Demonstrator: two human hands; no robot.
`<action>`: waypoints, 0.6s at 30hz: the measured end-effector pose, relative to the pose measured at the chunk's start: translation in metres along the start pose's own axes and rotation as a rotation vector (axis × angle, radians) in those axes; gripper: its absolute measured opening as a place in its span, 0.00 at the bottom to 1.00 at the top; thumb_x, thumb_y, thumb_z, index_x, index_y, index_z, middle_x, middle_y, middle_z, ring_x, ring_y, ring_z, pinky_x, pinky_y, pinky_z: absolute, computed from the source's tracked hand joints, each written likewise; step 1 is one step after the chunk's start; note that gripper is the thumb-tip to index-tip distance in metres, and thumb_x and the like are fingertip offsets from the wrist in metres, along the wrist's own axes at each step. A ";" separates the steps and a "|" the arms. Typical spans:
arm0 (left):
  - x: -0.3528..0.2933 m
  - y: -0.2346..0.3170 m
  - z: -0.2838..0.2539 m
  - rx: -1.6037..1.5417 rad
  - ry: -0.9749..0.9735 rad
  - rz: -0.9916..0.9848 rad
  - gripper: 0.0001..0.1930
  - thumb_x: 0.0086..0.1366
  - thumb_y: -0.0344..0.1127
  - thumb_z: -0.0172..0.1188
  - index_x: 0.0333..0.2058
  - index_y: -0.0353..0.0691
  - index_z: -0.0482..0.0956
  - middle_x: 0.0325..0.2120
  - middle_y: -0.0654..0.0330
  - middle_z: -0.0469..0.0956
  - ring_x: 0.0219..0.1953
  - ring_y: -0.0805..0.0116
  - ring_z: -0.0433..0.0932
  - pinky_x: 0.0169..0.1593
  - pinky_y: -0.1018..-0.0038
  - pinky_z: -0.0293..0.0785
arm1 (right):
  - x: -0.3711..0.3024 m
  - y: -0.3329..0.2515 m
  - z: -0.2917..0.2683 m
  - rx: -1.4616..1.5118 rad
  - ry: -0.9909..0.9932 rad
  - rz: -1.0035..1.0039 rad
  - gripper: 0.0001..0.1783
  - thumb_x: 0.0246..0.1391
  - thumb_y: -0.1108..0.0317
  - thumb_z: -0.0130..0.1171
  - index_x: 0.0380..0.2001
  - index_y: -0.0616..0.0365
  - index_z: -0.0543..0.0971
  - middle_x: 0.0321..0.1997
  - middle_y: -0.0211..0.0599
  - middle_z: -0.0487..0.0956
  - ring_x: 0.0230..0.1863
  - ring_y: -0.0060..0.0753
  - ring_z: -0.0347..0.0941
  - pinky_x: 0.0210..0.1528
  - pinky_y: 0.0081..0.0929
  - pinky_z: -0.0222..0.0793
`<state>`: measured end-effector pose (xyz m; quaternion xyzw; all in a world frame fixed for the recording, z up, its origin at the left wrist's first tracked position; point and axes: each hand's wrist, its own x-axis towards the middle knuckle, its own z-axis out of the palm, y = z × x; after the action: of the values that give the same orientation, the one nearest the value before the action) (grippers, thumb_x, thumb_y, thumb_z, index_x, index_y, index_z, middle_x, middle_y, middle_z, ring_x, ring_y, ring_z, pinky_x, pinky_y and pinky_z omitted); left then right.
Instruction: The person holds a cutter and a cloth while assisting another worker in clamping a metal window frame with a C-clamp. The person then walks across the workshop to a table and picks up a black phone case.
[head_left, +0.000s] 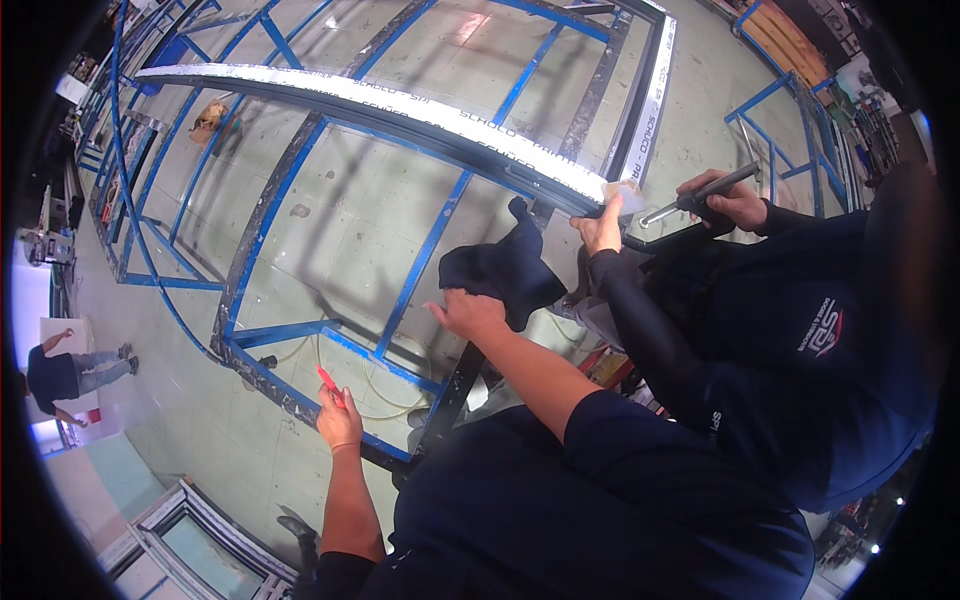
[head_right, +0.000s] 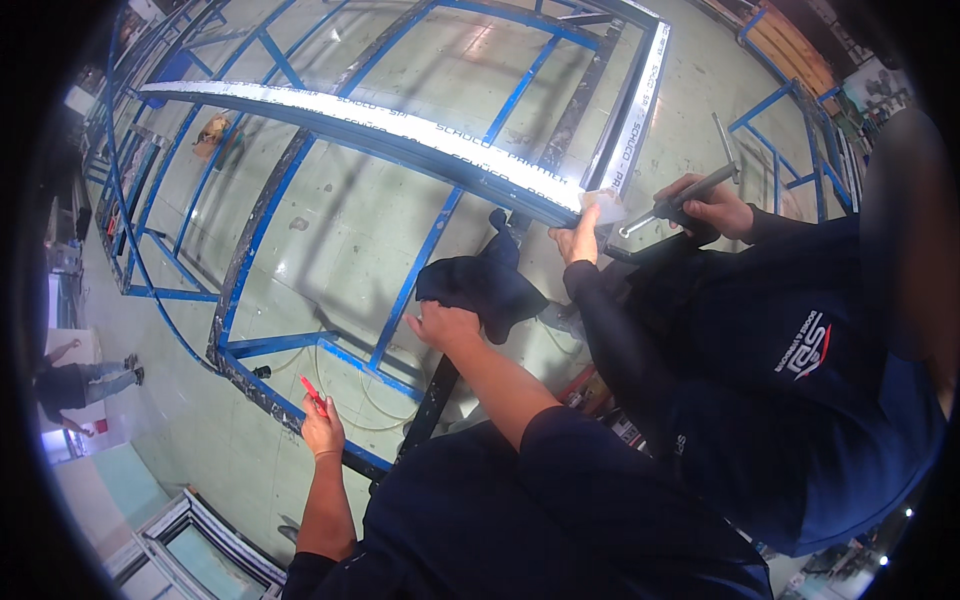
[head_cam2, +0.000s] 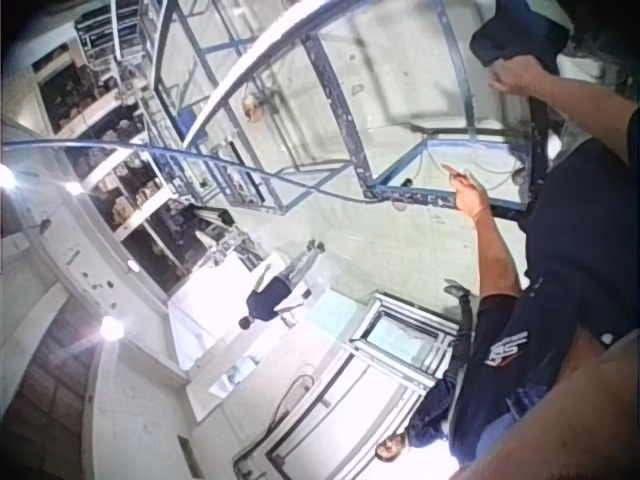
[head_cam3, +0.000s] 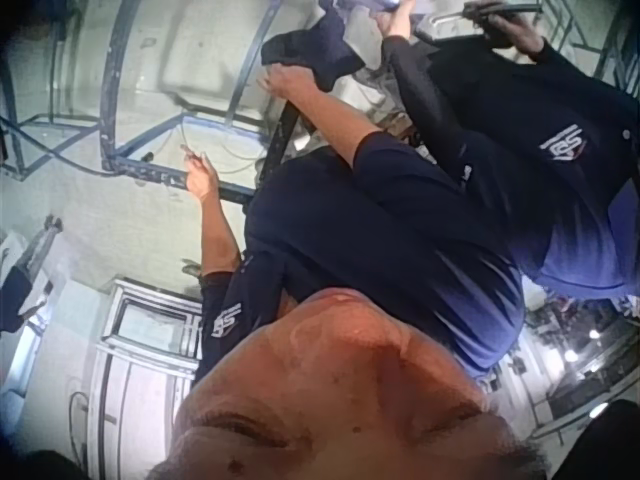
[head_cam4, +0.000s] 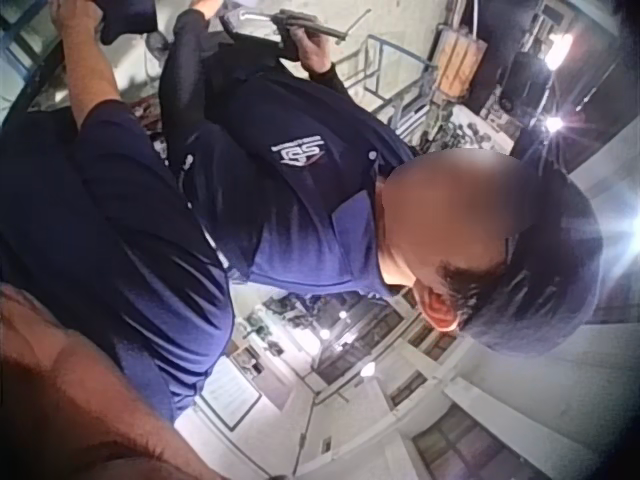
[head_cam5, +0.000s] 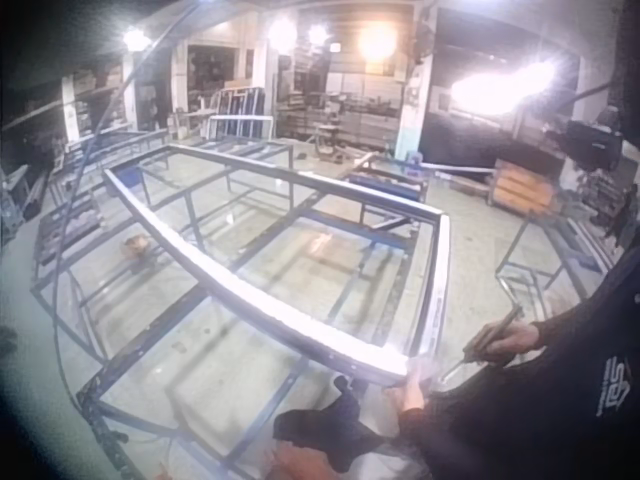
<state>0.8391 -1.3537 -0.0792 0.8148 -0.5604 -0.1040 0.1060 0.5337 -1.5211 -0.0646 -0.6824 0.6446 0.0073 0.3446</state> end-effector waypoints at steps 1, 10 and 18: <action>0.001 0.001 0.000 0.003 -0.004 -0.001 0.22 0.68 0.44 0.54 0.55 0.40 0.63 0.30 0.44 0.80 0.30 0.40 0.79 0.34 0.51 0.72 | 0.001 0.001 0.001 0.001 0.006 0.001 0.33 0.60 0.35 0.42 0.42 0.54 0.78 0.37 0.47 0.84 0.40 0.52 0.82 0.42 0.48 0.76; 0.001 0.001 -0.001 -0.006 0.001 0.011 0.22 0.68 0.43 0.55 0.55 0.40 0.63 0.29 0.45 0.80 0.30 0.41 0.79 0.34 0.51 0.72 | 0.004 0.003 0.005 0.020 0.001 0.013 0.33 0.60 0.35 0.43 0.41 0.54 0.78 0.37 0.48 0.83 0.40 0.53 0.81 0.42 0.49 0.76; 0.001 0.002 -0.002 -0.006 -0.010 -0.010 0.22 0.68 0.43 0.55 0.54 0.40 0.64 0.30 0.45 0.81 0.31 0.42 0.79 0.34 0.51 0.72 | 0.005 0.003 0.006 0.023 0.011 0.018 0.33 0.60 0.35 0.43 0.41 0.55 0.78 0.37 0.48 0.83 0.40 0.53 0.81 0.42 0.49 0.76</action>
<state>0.8380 -1.3552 -0.0763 0.8168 -0.5564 -0.1105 0.1050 0.5345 -1.5225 -0.0725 -0.6725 0.6528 -0.0008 0.3487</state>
